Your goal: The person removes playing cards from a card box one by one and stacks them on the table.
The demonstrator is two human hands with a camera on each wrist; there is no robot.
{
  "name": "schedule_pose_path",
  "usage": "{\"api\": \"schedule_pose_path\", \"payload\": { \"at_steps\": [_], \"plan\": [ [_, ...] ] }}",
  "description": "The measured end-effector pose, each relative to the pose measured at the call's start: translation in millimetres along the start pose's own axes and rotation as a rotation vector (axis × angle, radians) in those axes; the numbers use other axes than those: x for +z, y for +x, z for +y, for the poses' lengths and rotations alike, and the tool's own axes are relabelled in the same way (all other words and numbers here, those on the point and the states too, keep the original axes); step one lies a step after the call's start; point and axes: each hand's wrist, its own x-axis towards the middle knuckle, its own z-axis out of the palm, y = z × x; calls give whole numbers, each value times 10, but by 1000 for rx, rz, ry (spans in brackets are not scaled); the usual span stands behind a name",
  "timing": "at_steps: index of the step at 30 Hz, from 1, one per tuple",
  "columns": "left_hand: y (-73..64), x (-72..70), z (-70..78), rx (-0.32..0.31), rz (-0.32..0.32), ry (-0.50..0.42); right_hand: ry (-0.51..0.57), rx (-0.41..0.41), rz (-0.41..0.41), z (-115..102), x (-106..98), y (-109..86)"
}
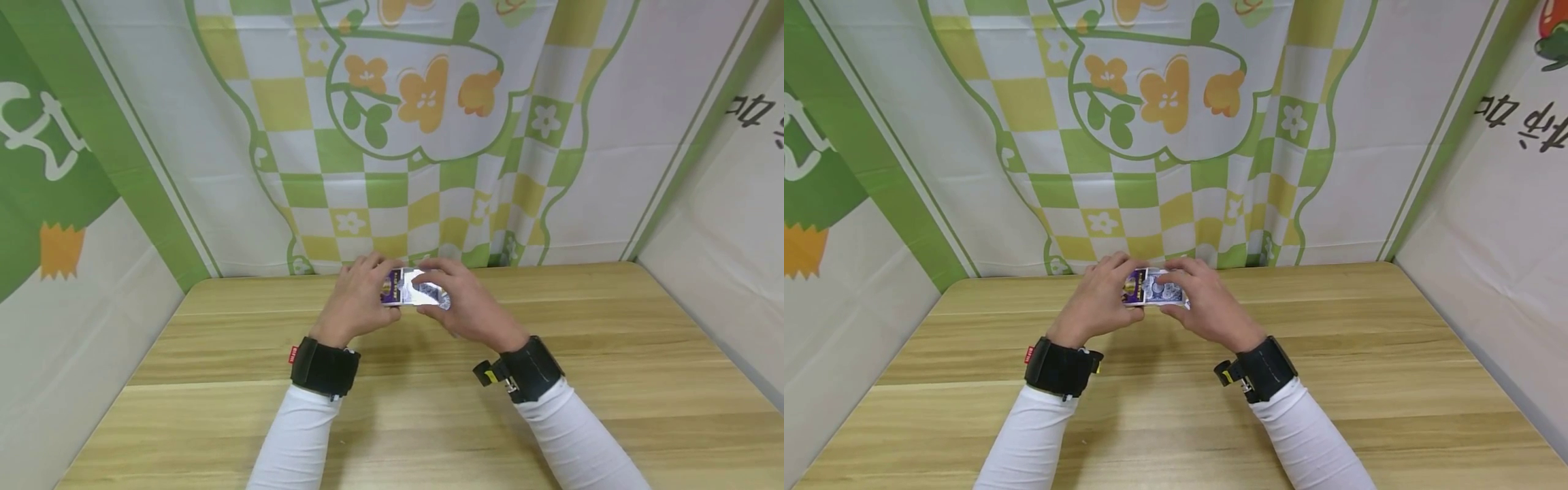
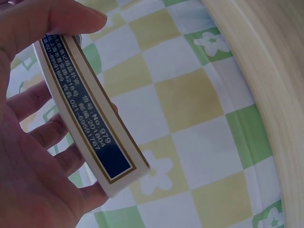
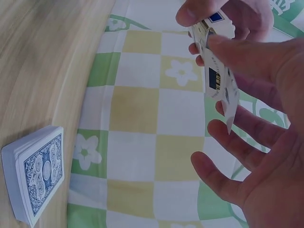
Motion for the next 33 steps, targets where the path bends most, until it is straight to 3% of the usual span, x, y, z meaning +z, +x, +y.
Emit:
{"api": "schedule_pose_path", "payload": {
  "at_steps": [18, 33],
  "plan": [
    [-3, -2, 17, 5, 0, 9, -52, -2, 7, 16, 2, -4],
    [-3, 6, 26, 6, 8, 19, -102, 93, -79, 119, -166, -54]
  ]
}}
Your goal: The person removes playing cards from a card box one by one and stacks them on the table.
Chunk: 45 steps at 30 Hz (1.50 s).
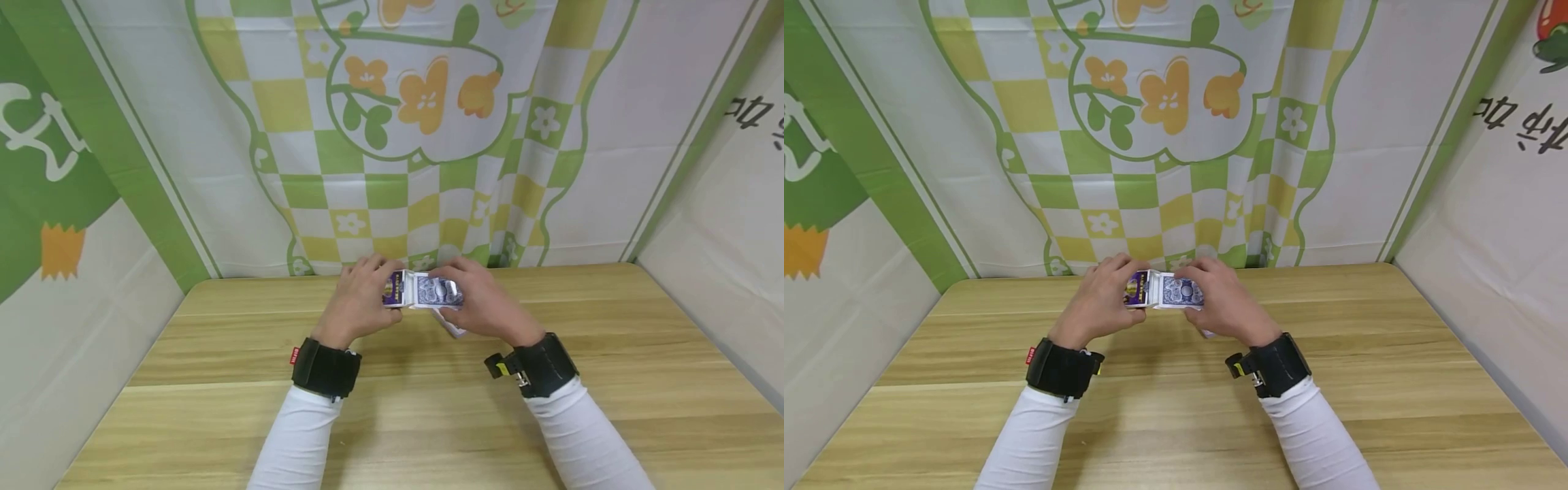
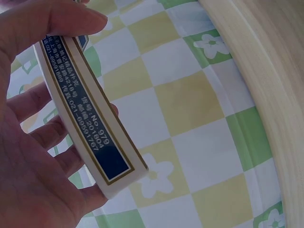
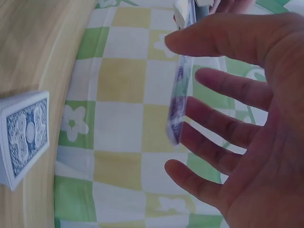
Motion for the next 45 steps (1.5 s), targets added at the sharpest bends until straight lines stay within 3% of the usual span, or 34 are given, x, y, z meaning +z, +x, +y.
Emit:
{"api": "schedule_pose_path", "payload": {
  "at_steps": [15, 32, 45],
  "plan": [
    [0, 5, -8, -13, 1, -17, -74, 245, -59, 92, -124, -56],
    [1, 6, 2, -9, 2, -10, -117, 405, -131, 150, 96, -32],
    [5, 15, -6, -6, 4, -1, -168, 381, -127, 257, 361, -44]
  ]
}}
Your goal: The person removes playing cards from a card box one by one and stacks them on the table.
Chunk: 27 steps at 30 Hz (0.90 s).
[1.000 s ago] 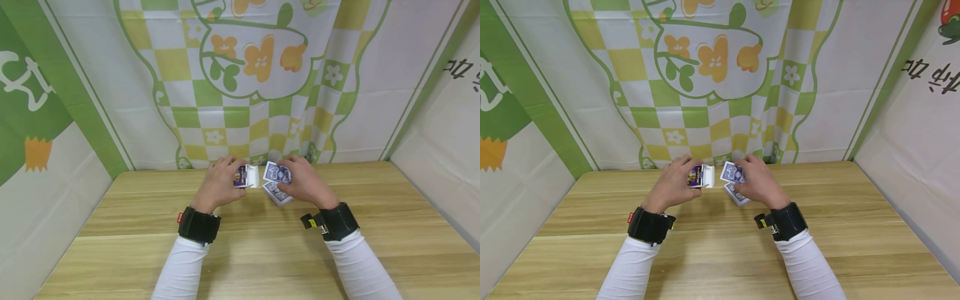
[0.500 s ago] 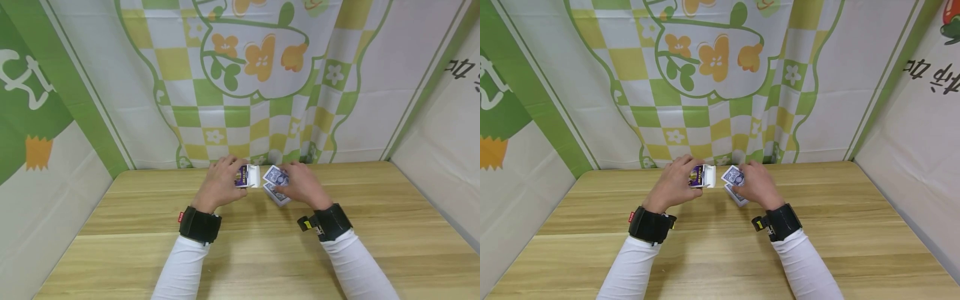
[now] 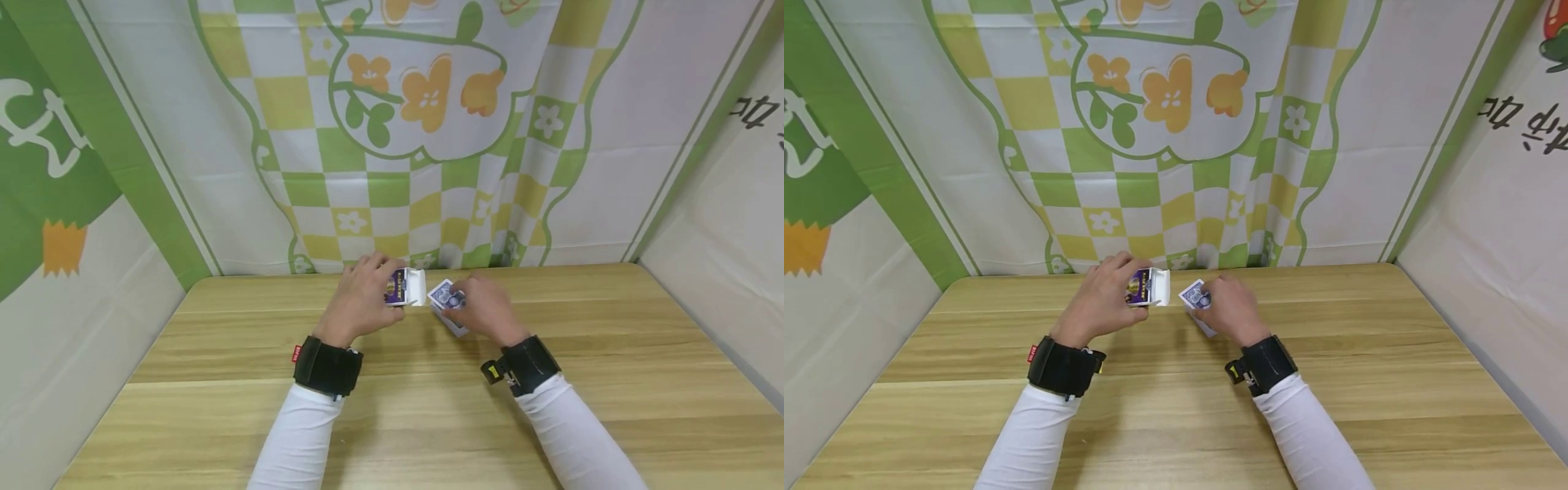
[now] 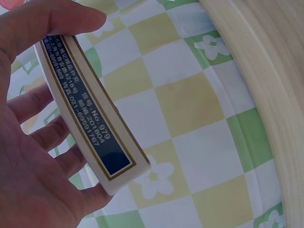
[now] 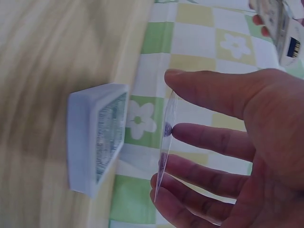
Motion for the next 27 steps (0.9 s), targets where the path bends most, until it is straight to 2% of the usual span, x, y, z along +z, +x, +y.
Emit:
{"api": "schedule_pose_path", "payload": {
  "at_steps": [13, 27],
  "plan": [
    [-4, -2, 12, -7, -9, -4, 23, 36, 81, 36, 151, 3],
    [-7, -10, 15, -4, 0, -9, 44, 105, 65, 83, 223, 3]
  ]
}}
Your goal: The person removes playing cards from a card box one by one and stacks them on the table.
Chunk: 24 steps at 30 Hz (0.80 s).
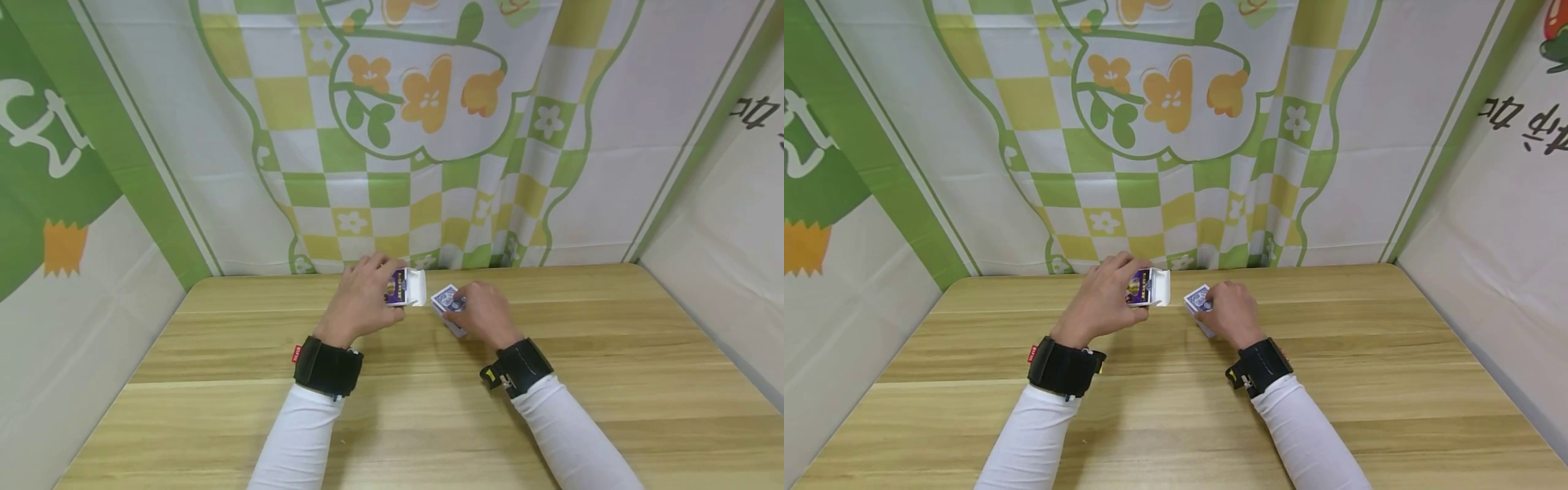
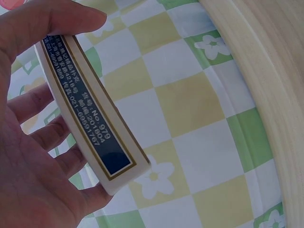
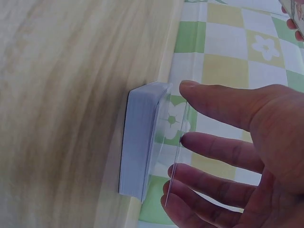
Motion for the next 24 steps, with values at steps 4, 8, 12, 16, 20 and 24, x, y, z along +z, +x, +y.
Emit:
{"api": "schedule_pose_path", "payload": {
  "at_steps": [4, 8, 12, 16, 20, 24],
  "plan": [
    [-3, -2, -1, 2, 2, 1, 3, 3, -6, 14, 23, -6],
    [-4, -2, -2, 3, 2, 0, -3, 6, 2, 25, 50, -11],
    [-8, -2, 0, 1, -1, -2, 4, 3, 3, 27, 68, -12],
    [-8, -3, 1, -3, -3, -3, 3, 1, 0, 27, 80, -9],
    [-6, -3, 0, -5, -6, 0, -3, 5, 0, 24, 83, -12],
    [-6, -5, -1, -6, -6, 3, -5, 10, -1, 21, 86, -14]
  ]
}}
